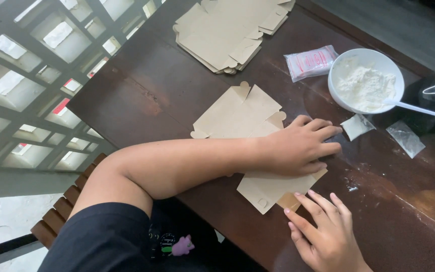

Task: The person assembles a flat cardboard box by folding the side flaps and pressing the edges to form a rectangular container. The person repeats the folding and pressing steps to secure the shape.

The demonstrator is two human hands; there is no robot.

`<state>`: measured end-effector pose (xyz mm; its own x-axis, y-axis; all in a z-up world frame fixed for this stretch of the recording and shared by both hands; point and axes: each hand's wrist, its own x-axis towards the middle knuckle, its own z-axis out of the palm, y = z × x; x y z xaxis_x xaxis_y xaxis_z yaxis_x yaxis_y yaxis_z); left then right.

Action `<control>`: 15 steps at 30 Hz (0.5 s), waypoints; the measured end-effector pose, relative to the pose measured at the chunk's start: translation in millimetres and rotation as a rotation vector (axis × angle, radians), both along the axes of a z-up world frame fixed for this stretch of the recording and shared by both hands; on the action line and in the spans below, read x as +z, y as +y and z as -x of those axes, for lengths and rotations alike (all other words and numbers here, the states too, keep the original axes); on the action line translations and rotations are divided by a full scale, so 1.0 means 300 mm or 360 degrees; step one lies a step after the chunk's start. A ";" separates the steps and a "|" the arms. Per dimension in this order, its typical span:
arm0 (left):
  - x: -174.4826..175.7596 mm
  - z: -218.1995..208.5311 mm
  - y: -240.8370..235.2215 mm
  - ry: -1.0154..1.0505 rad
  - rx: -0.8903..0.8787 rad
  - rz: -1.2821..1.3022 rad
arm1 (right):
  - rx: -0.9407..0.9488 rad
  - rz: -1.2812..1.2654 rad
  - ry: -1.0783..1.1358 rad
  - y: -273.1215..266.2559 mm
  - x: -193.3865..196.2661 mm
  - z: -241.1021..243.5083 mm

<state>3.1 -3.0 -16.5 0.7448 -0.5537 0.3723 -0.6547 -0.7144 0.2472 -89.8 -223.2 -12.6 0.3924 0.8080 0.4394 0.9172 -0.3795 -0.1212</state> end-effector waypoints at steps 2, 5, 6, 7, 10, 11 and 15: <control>-0.009 -0.004 -0.004 -0.0063 -0.0051 0.0050 | -0.0010 0.0021 -0.0014 0.003 -0.002 -0.001; -0.011 -0.005 -0.004 -0.0109 -0.0126 0.0123 | -0.0030 0.0059 -0.0015 0.007 -0.013 -0.002; -0.008 -0.007 -0.004 -0.0101 -0.0146 0.0146 | -0.0036 0.0076 -0.0011 0.006 -0.017 -0.004; -0.003 -0.007 -0.001 -0.0098 -0.0144 0.0149 | -0.0034 0.0079 -0.0008 0.005 -0.023 -0.005; 0.010 -0.007 0.005 -0.0095 -0.0237 0.0217 | -0.0042 0.0146 0.0037 0.001 -0.031 -0.004; 0.013 -0.009 0.006 -0.0090 -0.0297 0.0242 | -0.0027 0.0136 0.0065 0.001 -0.027 -0.003; 0.005 -0.014 0.003 -0.0111 -0.0389 0.0278 | -0.0005 0.0035 0.0068 -0.004 -0.018 0.000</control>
<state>7.3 -2.2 -15.0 0.5667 -0.6364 0.5234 -0.8216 -0.4843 0.3007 -89.7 -224.5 -17.9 0.4129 0.8161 0.4044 0.9102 -0.3854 -0.1518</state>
